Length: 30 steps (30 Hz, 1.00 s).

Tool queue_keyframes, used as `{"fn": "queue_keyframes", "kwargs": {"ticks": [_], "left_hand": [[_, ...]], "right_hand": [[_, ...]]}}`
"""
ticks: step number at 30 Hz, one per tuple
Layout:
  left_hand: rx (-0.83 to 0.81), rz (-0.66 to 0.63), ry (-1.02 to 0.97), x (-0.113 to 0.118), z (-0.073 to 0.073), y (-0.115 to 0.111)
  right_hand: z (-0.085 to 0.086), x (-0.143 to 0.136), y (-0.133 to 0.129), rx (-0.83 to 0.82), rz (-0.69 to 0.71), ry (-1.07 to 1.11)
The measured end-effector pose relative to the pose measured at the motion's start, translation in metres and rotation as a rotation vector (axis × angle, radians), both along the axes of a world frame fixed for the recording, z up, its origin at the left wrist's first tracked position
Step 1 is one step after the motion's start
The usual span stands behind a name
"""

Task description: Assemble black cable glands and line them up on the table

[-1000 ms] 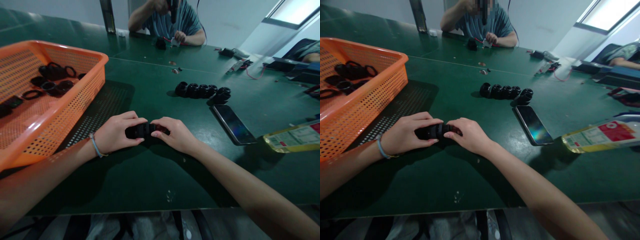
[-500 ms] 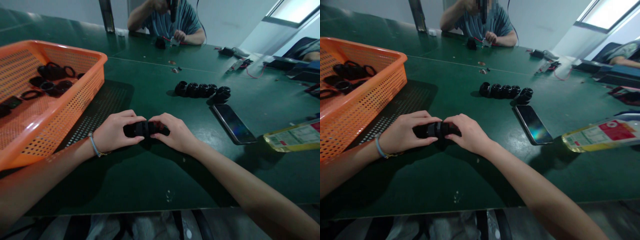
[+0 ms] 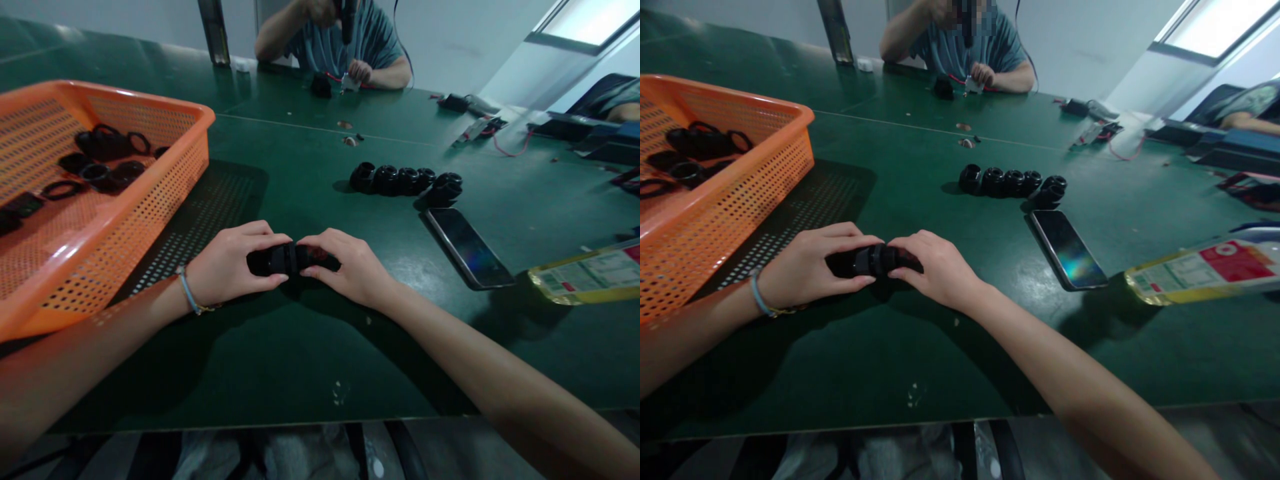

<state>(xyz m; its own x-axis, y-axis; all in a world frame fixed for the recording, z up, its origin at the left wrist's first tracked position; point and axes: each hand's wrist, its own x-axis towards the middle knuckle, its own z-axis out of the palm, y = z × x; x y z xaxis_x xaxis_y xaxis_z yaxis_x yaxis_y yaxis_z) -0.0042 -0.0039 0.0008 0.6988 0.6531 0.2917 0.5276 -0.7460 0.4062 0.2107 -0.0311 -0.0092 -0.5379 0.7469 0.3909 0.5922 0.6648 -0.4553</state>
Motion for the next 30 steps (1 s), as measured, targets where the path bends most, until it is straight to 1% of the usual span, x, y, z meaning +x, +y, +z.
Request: {"fn": "queue_keyframes", "kwargs": {"ticks": [10, 16, 25, 30], "left_hand": [[-0.019, 0.009, 0.014, 0.0007, 0.0016, -0.0015], [-0.008, -0.009, -0.002, 0.0007, 0.0009, -0.0011], [-0.013, 0.0, -0.002, 0.0011, -0.0003, -0.0012], [-0.012, -0.004, -0.004, 0.0009, 0.0, -0.0008]], "right_hand": [[0.0005, -0.0007, -0.0009, -0.028, -0.025, -0.013], [0.0015, -0.0014, -0.0009, -0.035, -0.02, -0.016], [0.0022, -0.0016, -0.001, -0.061, -0.03, -0.035], [0.0041, -0.0028, -0.0013, -0.101, -0.037, -0.04]]}}
